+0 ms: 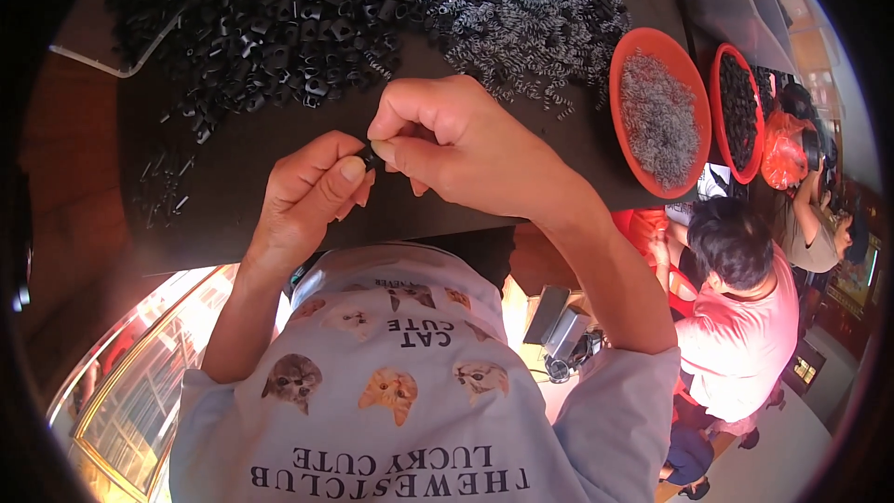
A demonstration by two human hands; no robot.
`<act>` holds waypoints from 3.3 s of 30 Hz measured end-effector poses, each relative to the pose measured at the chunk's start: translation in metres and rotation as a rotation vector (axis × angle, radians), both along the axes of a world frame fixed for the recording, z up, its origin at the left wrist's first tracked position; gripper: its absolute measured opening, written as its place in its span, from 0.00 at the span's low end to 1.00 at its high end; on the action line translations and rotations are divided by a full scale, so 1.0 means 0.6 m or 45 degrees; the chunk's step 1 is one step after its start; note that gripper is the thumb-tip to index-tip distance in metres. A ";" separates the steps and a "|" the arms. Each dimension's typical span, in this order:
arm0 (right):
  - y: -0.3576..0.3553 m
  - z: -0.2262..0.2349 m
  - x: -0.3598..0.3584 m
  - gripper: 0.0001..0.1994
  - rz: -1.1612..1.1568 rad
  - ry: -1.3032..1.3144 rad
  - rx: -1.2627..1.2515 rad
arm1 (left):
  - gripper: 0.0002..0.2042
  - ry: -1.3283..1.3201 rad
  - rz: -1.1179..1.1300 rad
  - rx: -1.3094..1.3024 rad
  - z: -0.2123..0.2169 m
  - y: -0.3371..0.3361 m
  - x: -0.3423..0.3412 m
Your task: The person assembles plastic cord locks by hand by inserting small metal springs into the plastic components, and spreads additional plastic parts across the table.
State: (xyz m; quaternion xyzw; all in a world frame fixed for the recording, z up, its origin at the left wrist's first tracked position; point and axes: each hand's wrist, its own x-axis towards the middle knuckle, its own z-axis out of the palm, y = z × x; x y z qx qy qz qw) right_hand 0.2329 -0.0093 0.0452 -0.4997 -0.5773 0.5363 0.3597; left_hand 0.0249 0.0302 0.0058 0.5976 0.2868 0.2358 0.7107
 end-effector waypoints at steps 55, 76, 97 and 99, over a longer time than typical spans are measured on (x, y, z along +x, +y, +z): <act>0.147 0.053 0.157 0.06 -0.301 -1.064 0.892 | 0.11 -0.049 0.060 0.294 -0.010 -0.012 0.011; 0.063 -0.036 0.028 0.06 -0.132 -1.371 0.802 | 0.11 0.000 0.015 0.379 -0.015 -0.009 0.010; -0.006 -0.036 -0.002 0.14 -0.315 -1.002 0.994 | 0.08 -0.061 0.151 -0.053 -0.004 -0.008 0.018; -0.015 -0.035 -0.019 0.13 -0.325 -0.965 1.044 | 0.09 -0.103 0.183 -0.149 -0.003 -0.009 0.022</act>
